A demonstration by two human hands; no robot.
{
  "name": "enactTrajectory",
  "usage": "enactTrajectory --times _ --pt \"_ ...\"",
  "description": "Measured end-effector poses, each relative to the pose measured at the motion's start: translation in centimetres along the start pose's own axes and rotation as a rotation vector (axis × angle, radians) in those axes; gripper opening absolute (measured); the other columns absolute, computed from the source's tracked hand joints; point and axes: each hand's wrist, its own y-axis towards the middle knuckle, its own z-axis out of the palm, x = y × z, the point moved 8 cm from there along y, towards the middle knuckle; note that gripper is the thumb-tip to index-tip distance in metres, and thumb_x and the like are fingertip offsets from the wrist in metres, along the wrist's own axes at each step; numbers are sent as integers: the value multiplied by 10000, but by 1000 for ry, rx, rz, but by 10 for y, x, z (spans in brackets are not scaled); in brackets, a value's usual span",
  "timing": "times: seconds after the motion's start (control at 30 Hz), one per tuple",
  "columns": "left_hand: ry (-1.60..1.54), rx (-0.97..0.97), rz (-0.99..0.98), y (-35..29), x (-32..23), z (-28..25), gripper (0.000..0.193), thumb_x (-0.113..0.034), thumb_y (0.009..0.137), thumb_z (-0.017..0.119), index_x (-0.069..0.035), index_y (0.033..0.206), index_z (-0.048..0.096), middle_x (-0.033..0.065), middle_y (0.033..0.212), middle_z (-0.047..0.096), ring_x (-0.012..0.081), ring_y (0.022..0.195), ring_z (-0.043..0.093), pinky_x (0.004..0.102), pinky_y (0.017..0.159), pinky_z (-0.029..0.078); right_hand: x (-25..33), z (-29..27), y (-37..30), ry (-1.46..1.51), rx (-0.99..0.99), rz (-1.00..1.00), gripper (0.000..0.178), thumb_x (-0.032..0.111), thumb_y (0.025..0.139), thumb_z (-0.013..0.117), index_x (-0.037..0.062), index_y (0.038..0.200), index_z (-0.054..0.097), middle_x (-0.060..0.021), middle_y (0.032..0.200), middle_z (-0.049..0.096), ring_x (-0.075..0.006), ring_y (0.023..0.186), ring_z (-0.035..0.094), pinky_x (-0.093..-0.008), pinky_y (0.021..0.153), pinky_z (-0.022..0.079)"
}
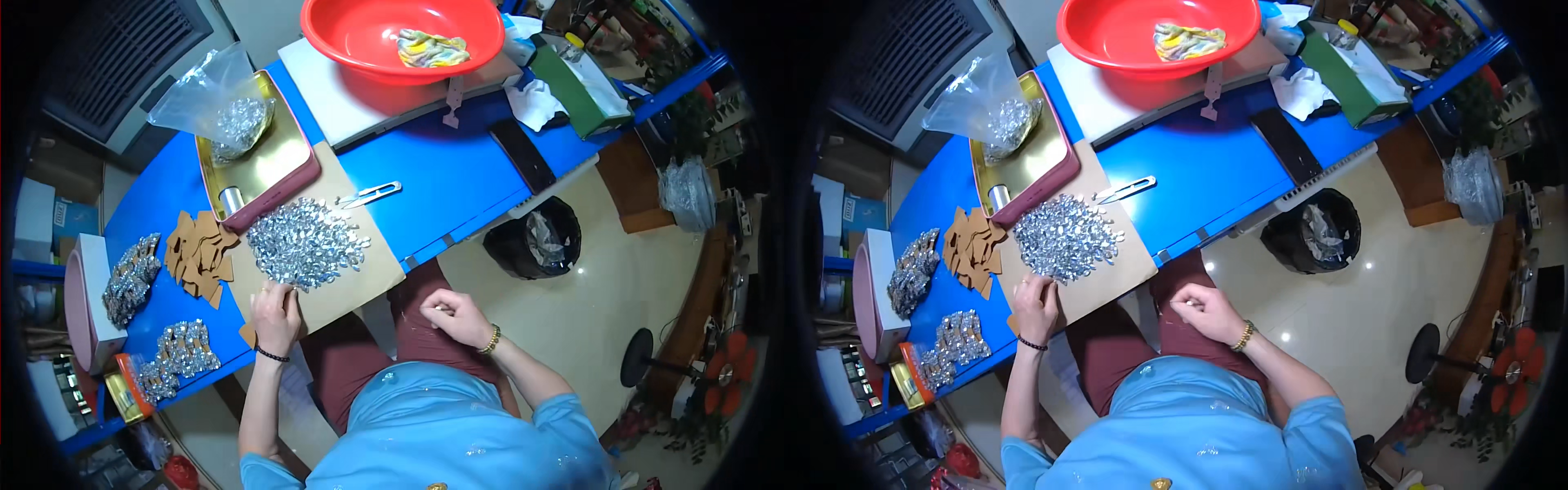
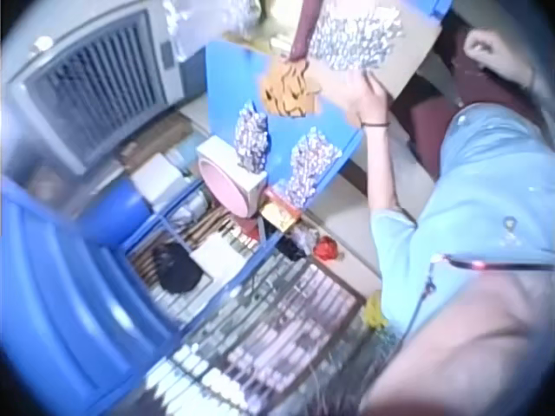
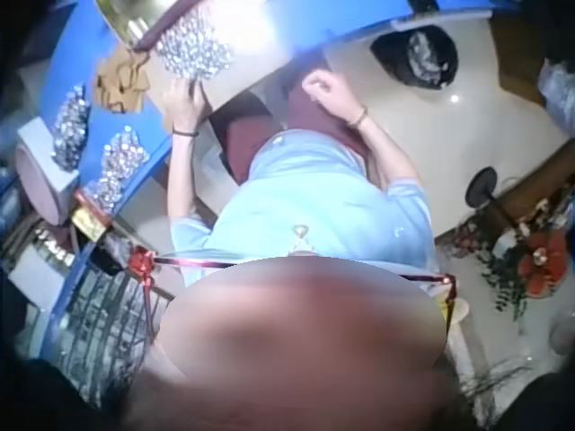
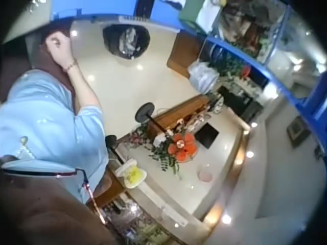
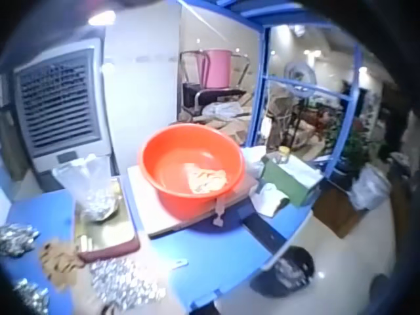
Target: Manually attaching metal hardware components to small leather pieces on a workshop table.
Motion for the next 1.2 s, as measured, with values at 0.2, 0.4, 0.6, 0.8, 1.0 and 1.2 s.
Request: enactTrajectory --times 0.2,0.4,0.6,0.8,1.0,1.2 --pt "-889 96 -570 -12 0 6 11 -28 843 561 -17 845 562 41 815 606 98 696 577 215 605 461 51 60 21 35 208 -172 74 87 846 593 18 821 585 45 575 530 -11 521 486 -187 458 371" --pt "-1467 207 -841 -39 -24 29 109 -33 828 602 -14 927 561 58 811 616 113 708 595 223 663 486 81 92 32 -205 210 -372 71 73 828 598 4 842 585 -27 586 572 -45 515 527 -220 470 411" --pt "-1726 224 -963 -54 -33 41 134 -37 850 579 -14 981 559 78 829 621 147 731 611 268 708 509 86 102 30 -279 174 -508 101 53 811 598 2 898 605 -92 663 628 -118 558 608 -252 514 461" --pt "-1752 221 -973 -56 -34 46 134 -39 852 577 -11 984 570 78 830 620 149 735 612 279 712 512 93 104 26 -337 154 -640 148 20 791 588 4 936 616 -127 770 653 -216 630 650 -288 551 496" --pt "-1762 211 -990 -59 -35 47 118 -35 855 572 -8 969 578 78 829 620 146 733 608 280 709 511 93 104 23 -353 168 -660 156 13 790 584 6 942 619 -134 824 658 -247 672 656 -305 568 508" --pt "-1762 191 -982 -60 -36 47 116 -36 853 576 -10 966 580 77 830 621 141 726 603 277 702 509 95 105 21 -350 158 -664 146 14 799 581 1 940 616 -132 812 659 -228 662 657 -296 567 507"
